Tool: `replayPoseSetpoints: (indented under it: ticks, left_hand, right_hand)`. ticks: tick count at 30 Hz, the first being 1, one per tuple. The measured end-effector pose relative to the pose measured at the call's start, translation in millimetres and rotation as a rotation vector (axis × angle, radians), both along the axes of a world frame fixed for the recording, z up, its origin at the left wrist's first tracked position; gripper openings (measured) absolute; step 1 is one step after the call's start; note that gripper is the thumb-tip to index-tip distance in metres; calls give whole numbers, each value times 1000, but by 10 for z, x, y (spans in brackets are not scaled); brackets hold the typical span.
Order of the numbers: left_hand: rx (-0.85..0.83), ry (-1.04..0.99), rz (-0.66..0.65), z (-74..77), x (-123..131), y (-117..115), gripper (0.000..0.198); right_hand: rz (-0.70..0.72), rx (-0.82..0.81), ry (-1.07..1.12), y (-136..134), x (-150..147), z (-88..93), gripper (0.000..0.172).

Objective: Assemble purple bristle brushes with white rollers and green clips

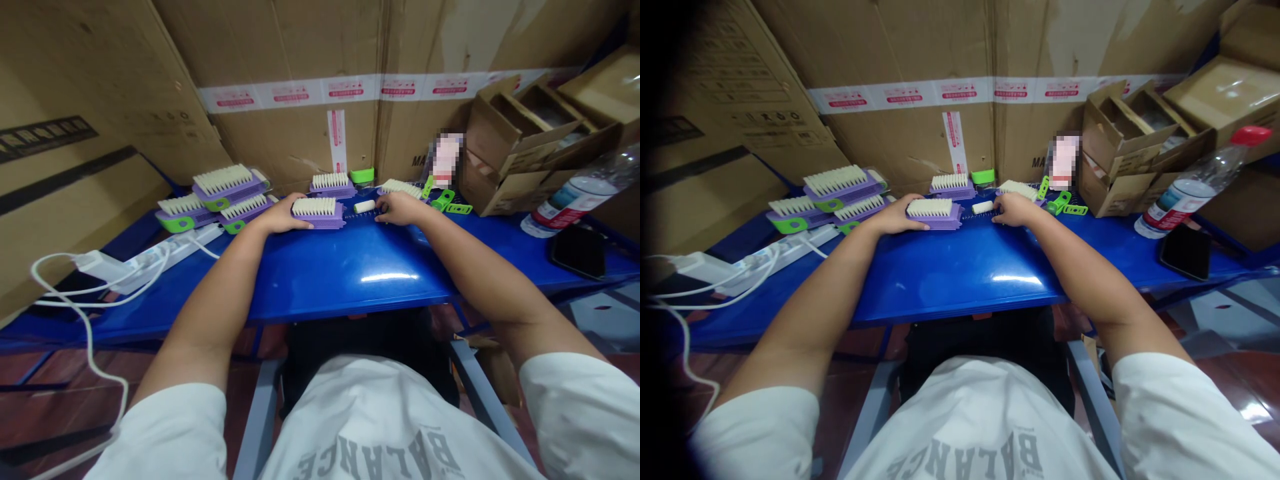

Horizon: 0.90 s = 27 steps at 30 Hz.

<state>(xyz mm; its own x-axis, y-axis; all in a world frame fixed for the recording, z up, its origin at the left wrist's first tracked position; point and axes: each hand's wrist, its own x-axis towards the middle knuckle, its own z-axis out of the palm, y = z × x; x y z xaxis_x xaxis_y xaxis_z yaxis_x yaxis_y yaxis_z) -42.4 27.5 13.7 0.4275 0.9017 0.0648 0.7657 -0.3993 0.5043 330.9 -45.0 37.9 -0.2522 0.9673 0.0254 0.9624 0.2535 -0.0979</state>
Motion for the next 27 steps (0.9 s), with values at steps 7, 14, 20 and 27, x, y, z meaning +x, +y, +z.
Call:
replayPoseSetpoints:
  ticks: [7,14,20,27]
  left_hand:
    - [-13,2,-9,16,8,-22,110]
    - [12,-7,-26,-20,-16,18,105]
    - [5,-10,-24,-23,-22,23,107]
    - [-1,-9,-26,-21,-19,28,111]
  right_hand:
    - [79,-26,-27,11,55,1,57]
    - [27,-107,107,-5,114,48,66]
    - [24,-159,197,-2,163,88,60]
    - [66,-138,164,44,201,66,62]
